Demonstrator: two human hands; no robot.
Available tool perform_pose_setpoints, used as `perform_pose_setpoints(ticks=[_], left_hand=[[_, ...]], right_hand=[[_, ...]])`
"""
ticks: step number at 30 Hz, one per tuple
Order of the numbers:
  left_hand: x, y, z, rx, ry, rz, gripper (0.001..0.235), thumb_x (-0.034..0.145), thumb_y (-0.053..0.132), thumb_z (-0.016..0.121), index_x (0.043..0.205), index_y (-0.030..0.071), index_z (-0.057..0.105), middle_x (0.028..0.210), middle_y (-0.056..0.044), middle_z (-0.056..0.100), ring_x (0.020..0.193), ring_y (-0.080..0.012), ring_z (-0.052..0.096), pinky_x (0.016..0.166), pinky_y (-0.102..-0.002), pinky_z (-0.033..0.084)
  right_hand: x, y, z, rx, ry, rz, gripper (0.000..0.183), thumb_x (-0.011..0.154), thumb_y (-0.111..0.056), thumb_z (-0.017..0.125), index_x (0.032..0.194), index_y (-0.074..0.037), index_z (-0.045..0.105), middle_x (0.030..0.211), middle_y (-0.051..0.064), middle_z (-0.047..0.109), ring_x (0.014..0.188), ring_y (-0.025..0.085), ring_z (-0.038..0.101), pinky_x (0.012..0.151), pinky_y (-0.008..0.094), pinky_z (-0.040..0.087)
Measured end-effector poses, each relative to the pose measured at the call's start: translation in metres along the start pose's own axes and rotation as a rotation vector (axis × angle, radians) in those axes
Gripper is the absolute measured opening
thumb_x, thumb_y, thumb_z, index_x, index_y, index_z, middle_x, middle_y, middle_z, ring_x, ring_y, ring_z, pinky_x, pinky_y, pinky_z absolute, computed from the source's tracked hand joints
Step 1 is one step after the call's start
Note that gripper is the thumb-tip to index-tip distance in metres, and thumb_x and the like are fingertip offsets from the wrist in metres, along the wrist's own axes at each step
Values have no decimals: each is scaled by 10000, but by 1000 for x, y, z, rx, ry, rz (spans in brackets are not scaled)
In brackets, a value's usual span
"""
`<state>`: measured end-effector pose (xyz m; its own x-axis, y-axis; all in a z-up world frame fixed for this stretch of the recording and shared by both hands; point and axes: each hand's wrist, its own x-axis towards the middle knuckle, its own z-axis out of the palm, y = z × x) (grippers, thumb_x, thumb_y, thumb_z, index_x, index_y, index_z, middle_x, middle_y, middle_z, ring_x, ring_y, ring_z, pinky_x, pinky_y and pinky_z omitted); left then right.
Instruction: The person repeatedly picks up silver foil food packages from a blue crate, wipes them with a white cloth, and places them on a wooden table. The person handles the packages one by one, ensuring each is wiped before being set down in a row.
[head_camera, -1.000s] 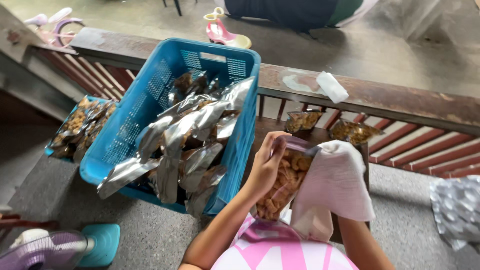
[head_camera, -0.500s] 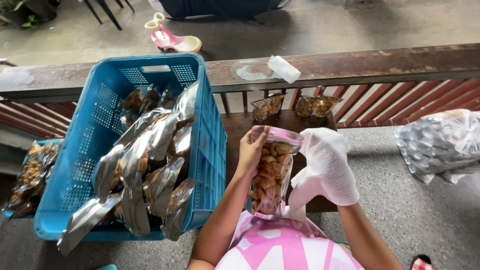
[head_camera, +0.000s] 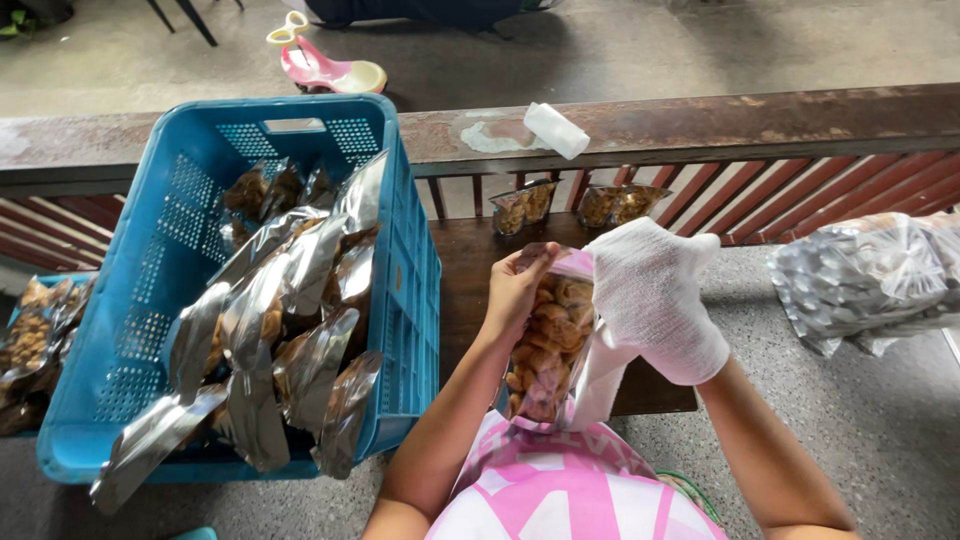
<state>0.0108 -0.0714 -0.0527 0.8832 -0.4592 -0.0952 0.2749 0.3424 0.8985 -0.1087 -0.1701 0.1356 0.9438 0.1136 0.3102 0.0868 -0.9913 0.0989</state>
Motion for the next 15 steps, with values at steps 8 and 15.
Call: perform_pose_setpoints(ticks=[8, 15], left_hand=[[0, 8, -2, 95, 60, -20, 290, 871, 353, 811, 910, 68, 766, 837, 13, 729, 769, -68, 625, 722, -235, 498], [4, -3, -12, 113, 82, 63, 336, 906, 363, 823, 875, 36, 753, 780, 10, 684, 699, -68, 550, 625, -232, 425]], right_hand=[[14, -3, 9, -67, -60, -82, 85, 677, -195, 708, 700, -147, 641, 669, -51, 549, 637, 141, 595, 533, 335, 384], [26, -5, 15, -110, -91, -116, 97, 664, -227, 709, 666, -174, 628, 643, -72, 531, 618, 136, 591, 503, 338, 362]])
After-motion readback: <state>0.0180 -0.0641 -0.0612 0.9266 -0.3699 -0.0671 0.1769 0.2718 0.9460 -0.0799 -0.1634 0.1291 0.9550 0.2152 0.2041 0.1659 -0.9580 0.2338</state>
